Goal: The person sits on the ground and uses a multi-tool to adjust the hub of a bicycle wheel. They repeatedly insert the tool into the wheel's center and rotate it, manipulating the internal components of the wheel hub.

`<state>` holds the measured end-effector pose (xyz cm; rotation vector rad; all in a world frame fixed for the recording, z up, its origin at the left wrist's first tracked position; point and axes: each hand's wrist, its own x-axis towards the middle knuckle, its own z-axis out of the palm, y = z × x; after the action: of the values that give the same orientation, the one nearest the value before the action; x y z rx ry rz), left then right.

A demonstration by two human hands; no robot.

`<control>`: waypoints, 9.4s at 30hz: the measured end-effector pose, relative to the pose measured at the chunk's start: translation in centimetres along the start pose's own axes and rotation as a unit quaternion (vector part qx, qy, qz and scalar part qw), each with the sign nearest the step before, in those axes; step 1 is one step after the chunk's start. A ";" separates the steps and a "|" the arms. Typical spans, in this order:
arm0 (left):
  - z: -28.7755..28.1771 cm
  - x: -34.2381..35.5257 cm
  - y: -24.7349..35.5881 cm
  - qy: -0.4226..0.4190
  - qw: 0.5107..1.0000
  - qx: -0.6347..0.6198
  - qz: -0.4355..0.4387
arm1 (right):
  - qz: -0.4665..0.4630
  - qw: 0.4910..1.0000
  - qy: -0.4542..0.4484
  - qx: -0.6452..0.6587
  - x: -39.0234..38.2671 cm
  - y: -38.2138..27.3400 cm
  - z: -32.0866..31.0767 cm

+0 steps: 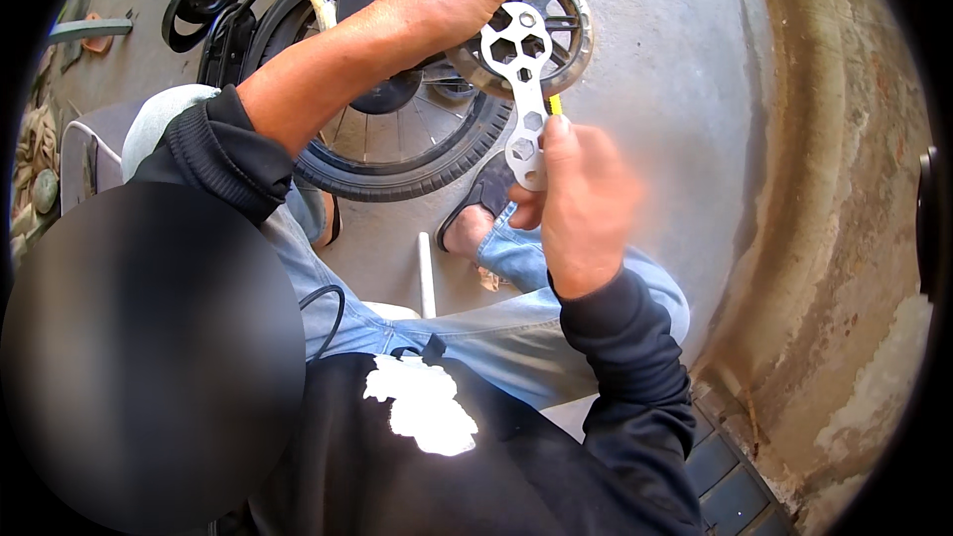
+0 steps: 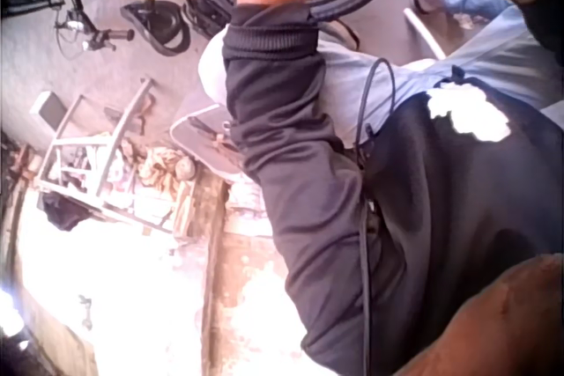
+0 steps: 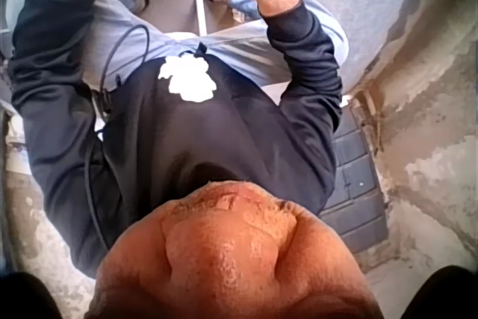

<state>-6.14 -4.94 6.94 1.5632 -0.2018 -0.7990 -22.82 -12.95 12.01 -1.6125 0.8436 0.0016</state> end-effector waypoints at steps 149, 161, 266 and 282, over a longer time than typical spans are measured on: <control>4.3 -6.7 -10.5 0.017 0.865 -0.486 -0.120 | -0.050 0.943 -0.105 0.311 8.6 -2.1 -7.6; 8.1 -1.5 -10.1 -0.166 0.580 -0.796 0.051 | 0.012 0.958 -0.092 0.272 7.6 -1.6 -6.6; 5.1 -10.4 -16.9 -0.174 0.559 -0.811 0.002 | -0.018 0.998 0.008 0.055 -8.3 4.5 3.8; 4.8 -10.2 -16.7 -0.192 0.557 -0.808 0.012 | -0.036 0.996 0.084 0.014 -8.8 4.1 5.0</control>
<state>-21.90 -0.05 -4.59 -0.4153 0.2131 -0.8086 -29.14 -4.09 11.23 -1.6320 0.9102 -0.1974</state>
